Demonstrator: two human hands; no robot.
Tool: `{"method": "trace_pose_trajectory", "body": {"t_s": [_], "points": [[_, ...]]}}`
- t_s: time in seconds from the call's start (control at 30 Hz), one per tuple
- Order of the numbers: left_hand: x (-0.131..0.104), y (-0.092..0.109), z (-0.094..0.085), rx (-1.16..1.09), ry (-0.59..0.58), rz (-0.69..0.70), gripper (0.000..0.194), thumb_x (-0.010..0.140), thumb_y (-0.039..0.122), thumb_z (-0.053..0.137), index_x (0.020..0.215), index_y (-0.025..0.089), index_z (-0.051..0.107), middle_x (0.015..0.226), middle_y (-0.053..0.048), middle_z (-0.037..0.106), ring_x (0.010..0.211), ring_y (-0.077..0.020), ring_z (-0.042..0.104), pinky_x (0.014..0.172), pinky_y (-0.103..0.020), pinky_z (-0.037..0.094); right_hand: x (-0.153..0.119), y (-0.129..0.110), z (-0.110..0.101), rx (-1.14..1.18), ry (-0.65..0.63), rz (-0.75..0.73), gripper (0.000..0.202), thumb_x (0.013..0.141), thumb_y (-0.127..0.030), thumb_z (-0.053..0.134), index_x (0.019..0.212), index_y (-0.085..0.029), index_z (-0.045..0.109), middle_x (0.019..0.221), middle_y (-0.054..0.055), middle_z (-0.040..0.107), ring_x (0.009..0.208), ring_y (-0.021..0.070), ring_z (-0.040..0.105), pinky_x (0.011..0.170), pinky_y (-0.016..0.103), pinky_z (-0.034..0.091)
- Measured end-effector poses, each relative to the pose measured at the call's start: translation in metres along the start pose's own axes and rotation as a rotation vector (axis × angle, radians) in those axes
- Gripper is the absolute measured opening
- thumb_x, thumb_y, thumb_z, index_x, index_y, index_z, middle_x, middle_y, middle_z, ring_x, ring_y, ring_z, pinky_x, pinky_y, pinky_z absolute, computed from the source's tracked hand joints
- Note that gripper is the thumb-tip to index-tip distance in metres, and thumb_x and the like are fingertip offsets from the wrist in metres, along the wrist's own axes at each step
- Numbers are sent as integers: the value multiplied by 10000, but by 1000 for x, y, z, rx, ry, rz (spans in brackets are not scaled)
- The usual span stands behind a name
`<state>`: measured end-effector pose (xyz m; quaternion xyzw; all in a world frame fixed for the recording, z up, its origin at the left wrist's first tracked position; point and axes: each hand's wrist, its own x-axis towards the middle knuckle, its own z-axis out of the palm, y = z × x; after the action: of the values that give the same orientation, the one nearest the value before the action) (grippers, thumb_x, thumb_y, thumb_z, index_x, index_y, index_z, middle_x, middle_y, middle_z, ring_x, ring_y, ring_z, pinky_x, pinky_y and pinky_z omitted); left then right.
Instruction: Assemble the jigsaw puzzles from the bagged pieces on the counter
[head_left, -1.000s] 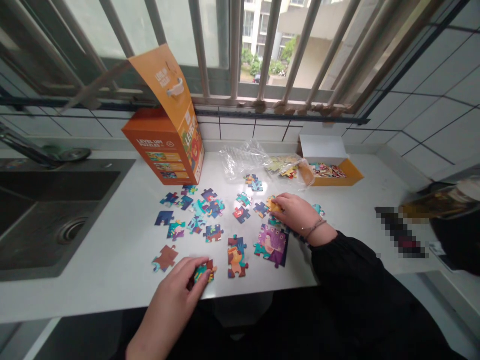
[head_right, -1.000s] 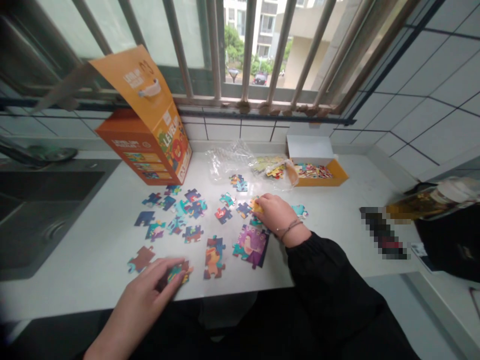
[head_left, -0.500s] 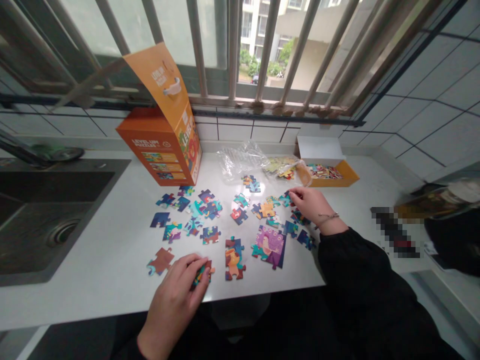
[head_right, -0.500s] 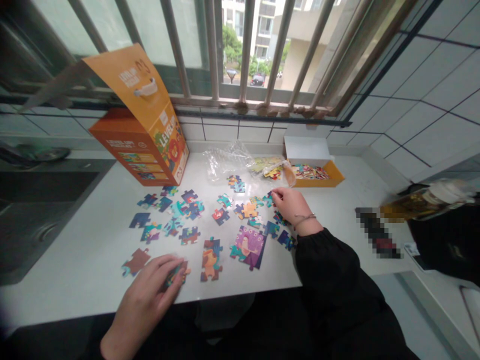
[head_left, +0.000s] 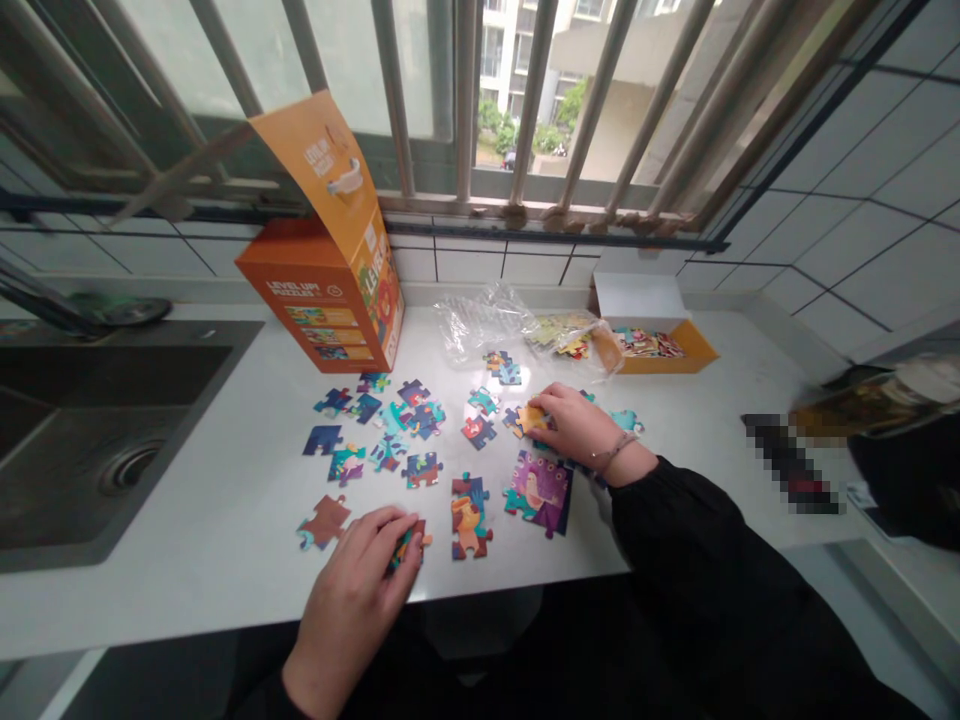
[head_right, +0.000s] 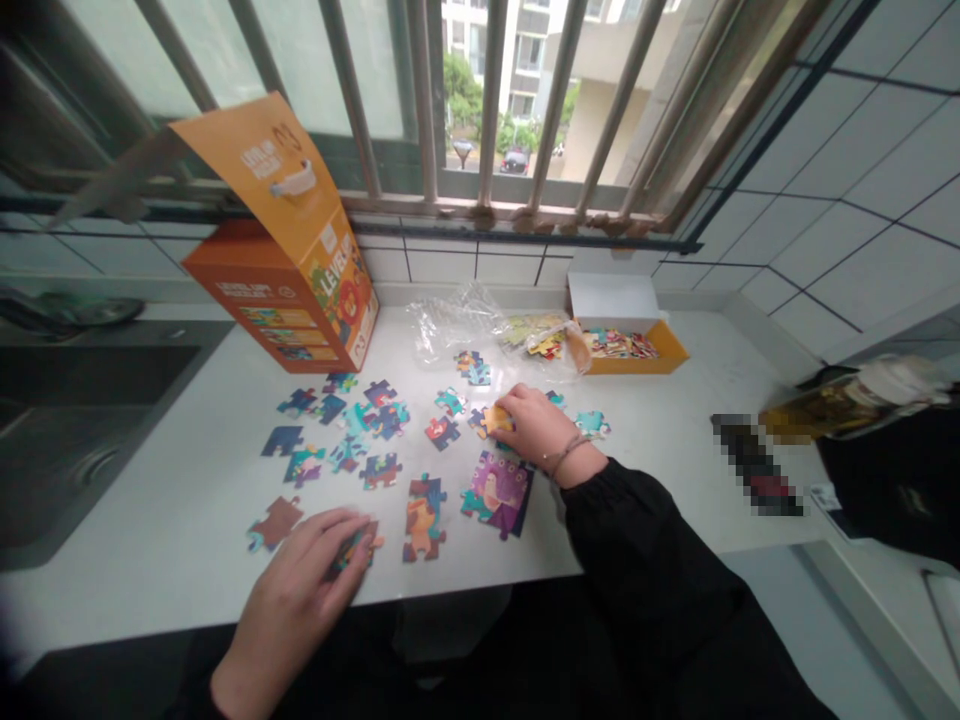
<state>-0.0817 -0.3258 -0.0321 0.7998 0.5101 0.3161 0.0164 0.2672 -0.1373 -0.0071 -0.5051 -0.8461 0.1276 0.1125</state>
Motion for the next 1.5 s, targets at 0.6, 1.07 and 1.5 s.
{"method": "trace_pose_trajectory", "body": {"t_s": [0.6, 1.07, 1.5], "points": [[3, 5, -4, 2, 39, -11, 166, 1092, 264, 600, 1209, 213, 706, 1149, -94, 753, 1054, -254, 734, 917, -399, 613, 54, -26, -20, -99, -5, -29, 318, 1087, -462, 607, 1043, -223, 812, 1093, 91, 763, 1022, 227, 699, 941, 313, 489], [-1, 3, -2, 8, 27, -20, 175, 1096, 248, 594, 1230, 214, 701, 1154, -107, 749, 1056, -245, 732, 918, -386, 617, 95, -32, -3, -164, -59, 40, 344, 969, -390, 770, 1241, -181, 751, 1231, 136, 737, 1111, 262, 708, 989, 323, 515], [0, 5, -2, -11, 34, -27, 164, 1082, 215, 605, 1210, 209, 707, 1137, -95, 750, 1048, -242, 731, 923, -380, 608, 94, -21, -13, -244, 5, 131, 270, 1031, -218, 582, 1198, -143, 781, 1232, 205, 741, 1116, 306, 716, 987, 377, 523]]}}
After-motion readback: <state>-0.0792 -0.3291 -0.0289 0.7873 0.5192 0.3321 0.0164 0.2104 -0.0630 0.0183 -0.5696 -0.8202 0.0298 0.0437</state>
